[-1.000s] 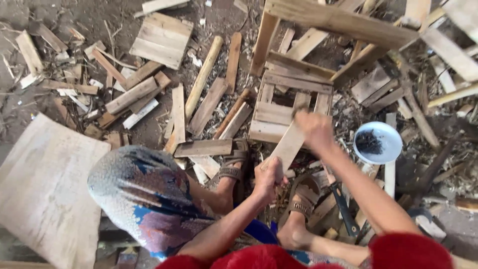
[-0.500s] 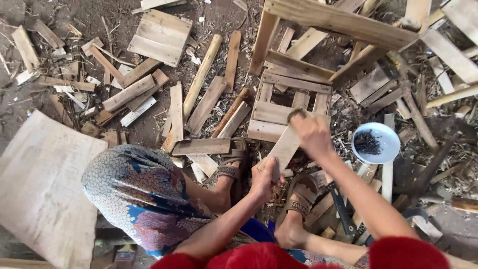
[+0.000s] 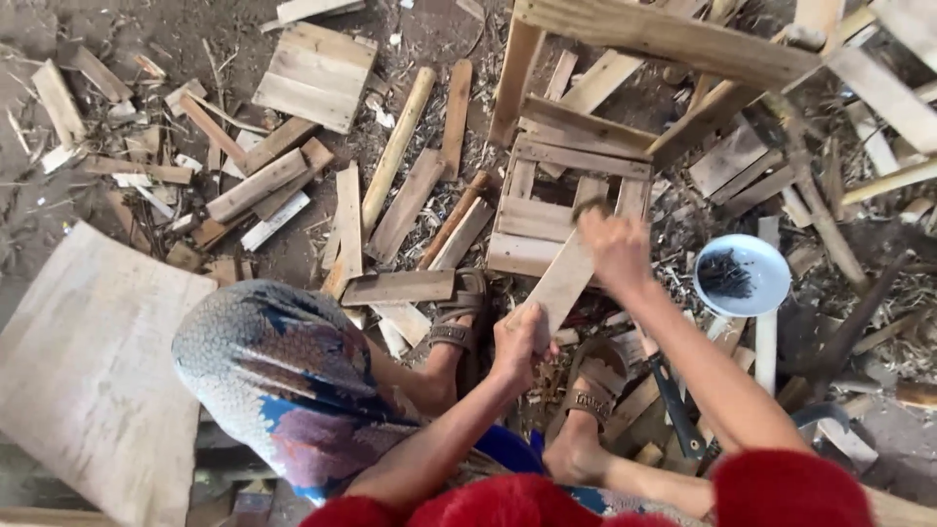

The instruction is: The person sits on a low stool in a woodworking area and sands wooden slats with a sanding block, rubbing the surfaces and edges of each slat. They fit sanded slats onto the seat of a wooden stool frame and briefly check a pink timer during the work.

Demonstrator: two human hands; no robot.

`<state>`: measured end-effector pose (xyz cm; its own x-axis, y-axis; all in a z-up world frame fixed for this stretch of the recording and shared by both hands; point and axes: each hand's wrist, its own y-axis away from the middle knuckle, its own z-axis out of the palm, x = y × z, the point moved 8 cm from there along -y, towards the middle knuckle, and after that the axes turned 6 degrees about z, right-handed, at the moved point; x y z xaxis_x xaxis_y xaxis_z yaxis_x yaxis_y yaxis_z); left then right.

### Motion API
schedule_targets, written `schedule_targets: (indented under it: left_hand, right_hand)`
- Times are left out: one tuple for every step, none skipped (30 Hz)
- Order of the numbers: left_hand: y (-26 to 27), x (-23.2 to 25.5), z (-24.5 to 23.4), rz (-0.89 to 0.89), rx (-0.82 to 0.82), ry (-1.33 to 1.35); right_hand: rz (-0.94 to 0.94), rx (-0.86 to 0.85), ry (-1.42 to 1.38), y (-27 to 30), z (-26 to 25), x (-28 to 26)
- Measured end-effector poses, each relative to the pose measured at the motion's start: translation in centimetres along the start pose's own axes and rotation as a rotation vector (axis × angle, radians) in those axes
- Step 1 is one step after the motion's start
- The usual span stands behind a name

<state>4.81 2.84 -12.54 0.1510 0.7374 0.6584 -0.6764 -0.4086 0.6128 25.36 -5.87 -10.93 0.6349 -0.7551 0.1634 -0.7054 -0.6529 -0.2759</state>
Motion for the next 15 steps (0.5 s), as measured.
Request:
schedule_targets:
  left_hand:
    - [-0.2,-0.1,-0.1,0.003,0.003,-0.001]
    - [0.0,-0.6,-0.3,0.001,0.013,0.005]
    - [0.0,-0.4,0.4,-0.001,0.015,0.016]
    - [0.3,-0.1,0.4,0.014,0.004,-0.003]
    - [0.7,0.3,0.5,0.029,-0.008,-0.023]
    - [0.9,0.8,0.6,0.029,-0.004,-0.028]
    - [1.2,1.3,0.7,0.014,-0.005,-0.029]
    - [1.1,2.0,1.2,0.006,-0.009,-0.023]
    - [1.2,1.7,0.8,0.013,-0.009,-0.020]
    - [0.8,1.3,0.7,-0.004,-0.002,-0.035]
    - [0.3,0.8,0.5,-0.020,0.004,-0.050]
    - [0.2,0.2,0.5,-0.028,0.012,-0.039]
    - [0.0,-0.3,0.7,-0.025,0.012,-0.009]
    - [-0.5,-0.1,0.0,-0.020,0.007,-0.008]
    - [0.0,0.2,-0.2,-0.027,0.011,-0.025]
  right_hand:
    - [-0.054,-0.001,-0.018,0.6,-2.4,-2.1]
    - [-0.118,-0.010,-0.037,1.6,-4.7,-4.2]
    - [-0.127,-0.013,-0.031,0.7,-3.5,-3.0]
    - [-0.100,0.010,0.100,0.5,-2.3,-2.2]
    - [-0.073,0.032,0.232,0.3,-1.1,-1.5]
    - [-0.071,0.032,0.226,-0.1,-0.4,-1.1]
    - [0.004,-0.030,0.092,-0.6,0.5,-0.1]
    - [0.073,-0.085,-0.038,-1.7,1.3,1.1]
    - [0.069,-0.078,-0.038,-1.3,-1.9,-0.9]
    - [-0.033,0.045,0.063,-1.3,-5.9,-3.4]
    - [-0.132,0.168,0.165,-1.0,-9.6,-5.9]
    - [-0.145,0.158,0.165,-1.0,-8.9,-5.7]
    - [-0.172,0.168,0.133,-0.9,-8.2,-5.6]
    - [-0.170,0.180,0.090,-0.8,-7.4,-6.1]
    - [-0.156,0.173,0.080,-0.2,-3.7,-4.1]
